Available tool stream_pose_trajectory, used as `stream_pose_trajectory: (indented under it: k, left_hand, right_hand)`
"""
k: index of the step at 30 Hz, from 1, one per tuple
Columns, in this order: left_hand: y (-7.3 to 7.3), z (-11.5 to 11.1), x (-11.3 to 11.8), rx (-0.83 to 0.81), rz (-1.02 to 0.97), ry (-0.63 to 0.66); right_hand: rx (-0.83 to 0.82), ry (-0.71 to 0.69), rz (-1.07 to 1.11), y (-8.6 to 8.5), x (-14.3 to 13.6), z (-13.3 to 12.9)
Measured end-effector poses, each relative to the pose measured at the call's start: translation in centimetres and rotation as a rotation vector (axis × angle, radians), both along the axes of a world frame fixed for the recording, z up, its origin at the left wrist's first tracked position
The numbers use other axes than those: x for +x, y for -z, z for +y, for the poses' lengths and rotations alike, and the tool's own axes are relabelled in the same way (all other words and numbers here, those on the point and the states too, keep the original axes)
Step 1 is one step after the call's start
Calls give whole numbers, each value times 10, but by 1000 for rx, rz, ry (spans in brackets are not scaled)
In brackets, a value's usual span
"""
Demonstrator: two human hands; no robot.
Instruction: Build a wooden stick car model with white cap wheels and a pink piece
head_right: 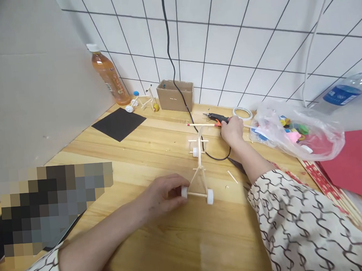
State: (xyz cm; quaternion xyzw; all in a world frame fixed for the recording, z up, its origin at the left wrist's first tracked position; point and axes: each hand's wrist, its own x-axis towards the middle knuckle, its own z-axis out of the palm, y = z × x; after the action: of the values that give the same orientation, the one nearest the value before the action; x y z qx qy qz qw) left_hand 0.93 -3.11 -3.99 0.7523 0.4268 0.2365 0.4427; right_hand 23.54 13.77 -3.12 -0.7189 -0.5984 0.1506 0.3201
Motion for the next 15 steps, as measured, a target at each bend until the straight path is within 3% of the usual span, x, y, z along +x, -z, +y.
stream_pose_trajectory:
  k: [3, 6, 9, 12, 15]
  left_hand:
    - [3, 1, -1, 11, 3, 13]
    - [4, 1, -1, 23, -6, 20]
    - [4, 1, -1, 13, -9, 8]
    - [0, 0, 0, 11, 2, 2]
    - [-2, -1, 0, 34, 6, 4]
  right_hand:
    - [-26, -48, -3, -17, 2, -47]
    - [-164, -256, 159, -31, 5, -107]
    - [-324, -389, 297, -33, 5, -154]
    - [-347, -470, 239, -27, -2, -174]
    - [-315, -540, 197, -21, -13, -175]
